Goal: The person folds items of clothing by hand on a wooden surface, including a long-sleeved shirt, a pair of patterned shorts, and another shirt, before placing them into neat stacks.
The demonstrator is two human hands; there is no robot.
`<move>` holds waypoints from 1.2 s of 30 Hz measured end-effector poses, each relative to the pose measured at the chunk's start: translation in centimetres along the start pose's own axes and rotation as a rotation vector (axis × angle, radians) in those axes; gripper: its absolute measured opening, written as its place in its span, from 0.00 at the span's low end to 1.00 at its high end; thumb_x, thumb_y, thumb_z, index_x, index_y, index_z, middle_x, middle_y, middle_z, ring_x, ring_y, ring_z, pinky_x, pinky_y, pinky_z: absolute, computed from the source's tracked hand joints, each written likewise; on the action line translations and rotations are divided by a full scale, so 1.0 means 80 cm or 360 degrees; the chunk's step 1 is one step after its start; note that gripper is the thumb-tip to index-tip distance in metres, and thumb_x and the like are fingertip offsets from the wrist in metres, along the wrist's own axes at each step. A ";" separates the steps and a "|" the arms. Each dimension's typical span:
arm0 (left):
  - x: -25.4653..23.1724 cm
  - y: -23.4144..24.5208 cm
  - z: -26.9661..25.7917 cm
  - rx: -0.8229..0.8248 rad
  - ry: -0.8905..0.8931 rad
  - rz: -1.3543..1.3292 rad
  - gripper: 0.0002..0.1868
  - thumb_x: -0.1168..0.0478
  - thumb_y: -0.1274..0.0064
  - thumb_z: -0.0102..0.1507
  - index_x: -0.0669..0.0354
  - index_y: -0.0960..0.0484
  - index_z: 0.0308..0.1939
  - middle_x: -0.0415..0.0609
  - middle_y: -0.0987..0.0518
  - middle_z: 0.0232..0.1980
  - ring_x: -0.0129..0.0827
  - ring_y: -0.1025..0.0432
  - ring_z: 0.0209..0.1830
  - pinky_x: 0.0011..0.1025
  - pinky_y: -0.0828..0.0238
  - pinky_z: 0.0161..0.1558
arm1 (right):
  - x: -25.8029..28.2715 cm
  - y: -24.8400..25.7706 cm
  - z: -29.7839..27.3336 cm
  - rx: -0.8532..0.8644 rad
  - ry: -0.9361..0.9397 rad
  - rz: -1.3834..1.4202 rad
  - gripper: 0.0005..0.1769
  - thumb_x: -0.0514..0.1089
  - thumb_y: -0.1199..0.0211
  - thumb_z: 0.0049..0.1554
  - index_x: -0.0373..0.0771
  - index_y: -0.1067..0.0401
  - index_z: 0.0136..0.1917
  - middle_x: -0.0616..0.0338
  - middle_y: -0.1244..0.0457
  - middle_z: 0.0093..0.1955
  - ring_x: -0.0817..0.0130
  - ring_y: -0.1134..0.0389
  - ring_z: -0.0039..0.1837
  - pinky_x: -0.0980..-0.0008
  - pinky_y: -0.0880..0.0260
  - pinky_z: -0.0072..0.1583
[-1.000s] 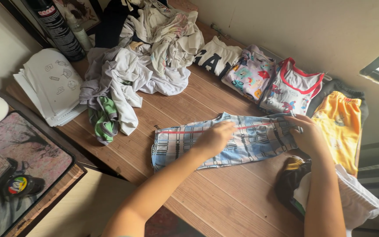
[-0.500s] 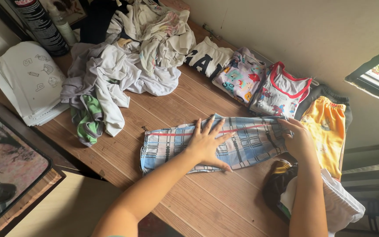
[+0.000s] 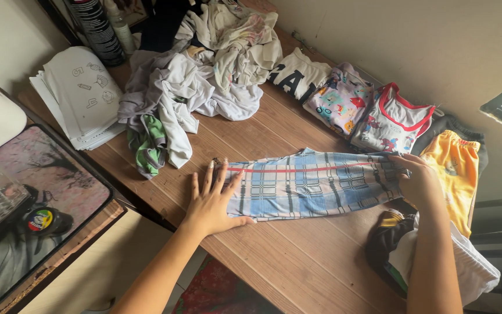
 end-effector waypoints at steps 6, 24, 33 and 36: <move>-0.021 0.026 0.017 -0.0286 -0.0099 -0.1953 0.47 0.22 0.67 0.66 0.44 0.47 0.80 0.58 0.36 0.81 0.52 0.43 0.82 0.61 0.52 0.79 | 0.156 0.063 -0.001 -0.0039 0.0108 -0.0133 0.27 0.35 0.33 0.52 0.45 0.24 0.65 0.49 0.33 0.64 0.49 0.30 0.62 0.56 0.31 0.63; -0.037 0.010 0.052 -0.0187 0.0074 -0.1941 0.28 0.68 0.39 0.57 0.55 0.18 0.63 0.51 0.18 0.56 0.31 0.29 0.42 0.27 0.27 0.46 | 0.226 -0.058 -0.030 0.0117 0.0175 0.0571 0.20 0.36 0.34 0.56 0.44 0.24 0.62 0.56 0.36 0.67 0.66 0.29 0.55 0.68 0.24 0.51; -0.023 0.033 0.010 -0.0571 0.0263 -0.0854 0.20 0.67 0.38 0.55 0.60 0.17 0.52 0.62 0.29 0.63 0.51 0.32 0.61 0.42 0.31 0.58 | 0.259 -0.069 -0.038 -0.0104 0.0512 0.0508 0.14 0.33 0.35 0.57 0.43 0.20 0.56 0.55 0.30 0.60 0.60 0.27 0.59 0.65 0.25 0.59; -0.067 0.000 0.030 -0.0682 0.0011 -0.0795 0.16 0.70 0.48 0.66 0.62 0.20 0.58 0.56 0.28 0.68 0.44 0.31 0.68 0.38 0.30 0.68 | 0.280 -0.107 -0.049 0.0045 0.0571 0.0646 0.16 0.29 0.38 0.55 0.42 0.19 0.54 0.57 0.28 0.60 0.61 0.25 0.60 0.66 0.24 0.61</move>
Point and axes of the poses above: each hand's wrist, its own z-axis towards the middle knuckle, its own y-axis out of the back of the hand, x = y × z, the point moved 7 cm from there along z, towards the middle knuckle
